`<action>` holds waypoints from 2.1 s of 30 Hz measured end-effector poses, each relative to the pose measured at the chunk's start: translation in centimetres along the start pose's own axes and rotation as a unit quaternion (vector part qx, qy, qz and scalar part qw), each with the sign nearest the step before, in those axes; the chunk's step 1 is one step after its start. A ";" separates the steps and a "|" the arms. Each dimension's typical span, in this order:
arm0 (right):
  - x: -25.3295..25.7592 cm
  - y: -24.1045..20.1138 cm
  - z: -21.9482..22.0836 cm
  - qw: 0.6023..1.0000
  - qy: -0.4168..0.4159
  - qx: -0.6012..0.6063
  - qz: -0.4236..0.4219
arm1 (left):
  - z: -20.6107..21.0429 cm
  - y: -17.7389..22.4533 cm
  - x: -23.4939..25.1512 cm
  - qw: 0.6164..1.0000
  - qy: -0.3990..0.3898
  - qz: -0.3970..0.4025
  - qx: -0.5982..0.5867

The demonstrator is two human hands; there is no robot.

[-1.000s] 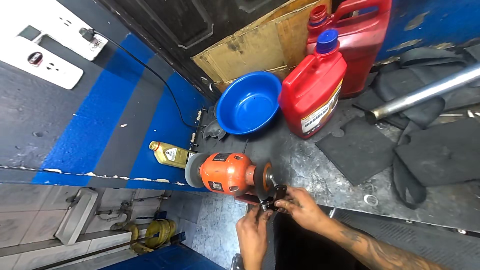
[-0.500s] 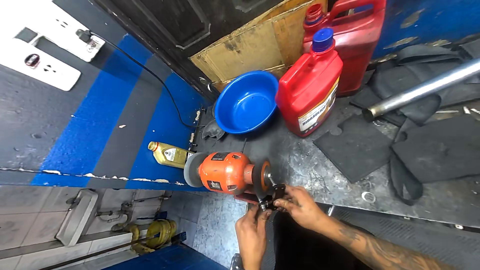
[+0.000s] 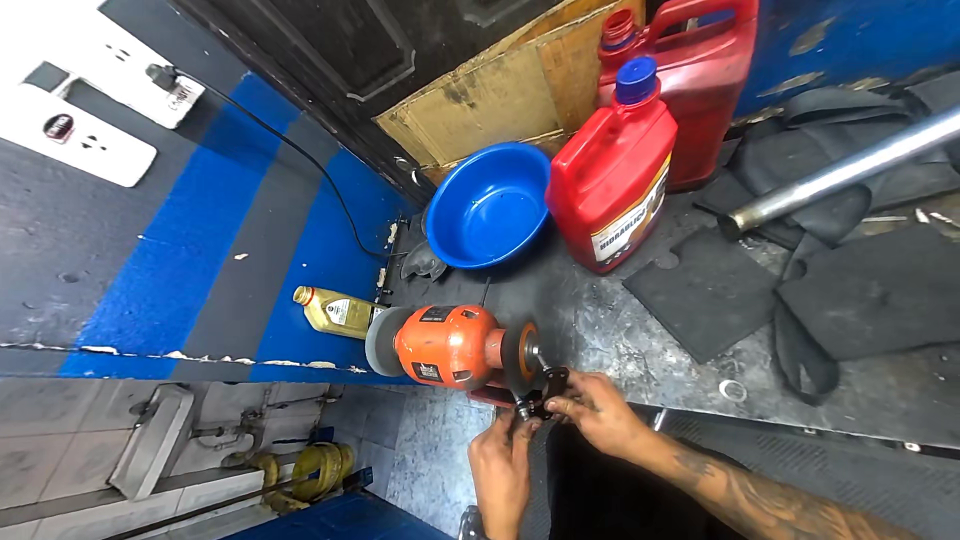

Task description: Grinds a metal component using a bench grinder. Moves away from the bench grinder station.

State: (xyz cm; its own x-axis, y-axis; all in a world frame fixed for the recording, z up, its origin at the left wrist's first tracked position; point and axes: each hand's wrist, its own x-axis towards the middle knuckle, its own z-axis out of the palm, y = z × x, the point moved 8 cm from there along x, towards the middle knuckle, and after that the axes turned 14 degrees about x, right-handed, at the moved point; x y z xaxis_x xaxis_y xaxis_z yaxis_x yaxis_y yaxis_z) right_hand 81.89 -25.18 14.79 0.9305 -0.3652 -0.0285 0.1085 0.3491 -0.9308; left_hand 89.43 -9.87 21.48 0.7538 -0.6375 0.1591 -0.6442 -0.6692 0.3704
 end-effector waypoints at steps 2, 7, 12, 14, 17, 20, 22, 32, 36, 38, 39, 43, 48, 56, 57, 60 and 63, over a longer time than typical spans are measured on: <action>0.1 0.1 0.0 1.000 -0.001 0.002 -0.004 | -0.1 0.0 0.1 1.000 0.001 0.000 0.008; -0.2 0.1 0.0 1.000 -0.002 0.004 -0.012 | -0.1 0.1 -0.3 1.000 0.007 0.001 0.002; 0.0 -0.3 0.1 1.000 -0.002 -0.001 -0.013 | -0.5 0.3 0.0 1.000 0.013 0.008 0.004; -0.1 -0.4 0.1 1.000 -0.004 -0.010 -0.016 | -0.5 0.3 -0.2 1.000 0.015 0.010 -0.001; -0.3 -0.7 0.1 1.000 -0.005 -0.017 -0.021 | -0.5 0.4 -0.3 1.000 0.013 0.007 -0.012; 0.0 -0.7 0.1 0.999 -0.006 -0.028 -0.023 | -0.4 0.3 -0.2 1.000 0.009 0.008 -0.001; 0.0 -0.8 0.0 0.999 -0.007 -0.040 -0.034 | -0.2 0.3 -0.2 1.000 0.006 0.008 -0.001; -0.1 -1.4 -0.1 0.990 -0.017 -0.123 -0.061 | 0.1 0.2 -0.6 1.000 0.008 0.001 -0.012; -0.2 -2.1 0.0 0.984 -0.027 -0.166 -0.065 | 0.2 0.3 -1.0 1.000 0.006 0.003 -0.016; -0.2 -2.5 0.1 0.979 -0.035 -0.188 -0.075 | 0.3 0.3 -1.2 1.000 0.005 0.004 -0.007; -0.2 -2.8 0.1 0.976 -0.039 -0.200 -0.082 | 0.4 0.3 -1.3 1.000 0.005 0.003 -0.002; 0.0 -3.8 0.5 0.959 -0.059 -0.261 -0.093 | 0.6 0.5 -1.4 1.000 0.002 -0.002 0.024; 0.3 -4.6 0.8 0.945 -0.085 -0.300 -0.094 | 0.9 0.8 -1.5 0.999 -0.015 -0.018 0.028; 1.1 -6.2 1.5 0.924 -0.086 -0.351 -0.127 | 0.5 0.9 -0.9 0.999 -0.003 -0.042 -0.024; 1.0 -6.3 1.6 0.921 -0.087 -0.357 -0.130 | 0.5 0.9 -1.0 0.999 -0.004 -0.042 -0.024; 0.6 -6.4 1.7 0.917 -0.093 -0.367 -0.129 | 0.7 0.9 -1.5 0.998 -0.011 -0.042 -0.039; 0.6 -6.2 1.7 0.911 -0.095 -0.383 -0.123 | 1.2 0.7 -1.7 0.998 -0.011 -0.044 -0.054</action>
State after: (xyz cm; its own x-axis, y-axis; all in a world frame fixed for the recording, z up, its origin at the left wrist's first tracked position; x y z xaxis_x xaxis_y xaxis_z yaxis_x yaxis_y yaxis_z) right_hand 82.37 -26.07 21.21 0.9628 -0.1691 0.2107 0.1136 -0.4542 -0.8836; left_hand 87.48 -9.72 20.37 0.8027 -0.5876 0.1022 -0.5575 -0.6783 0.4787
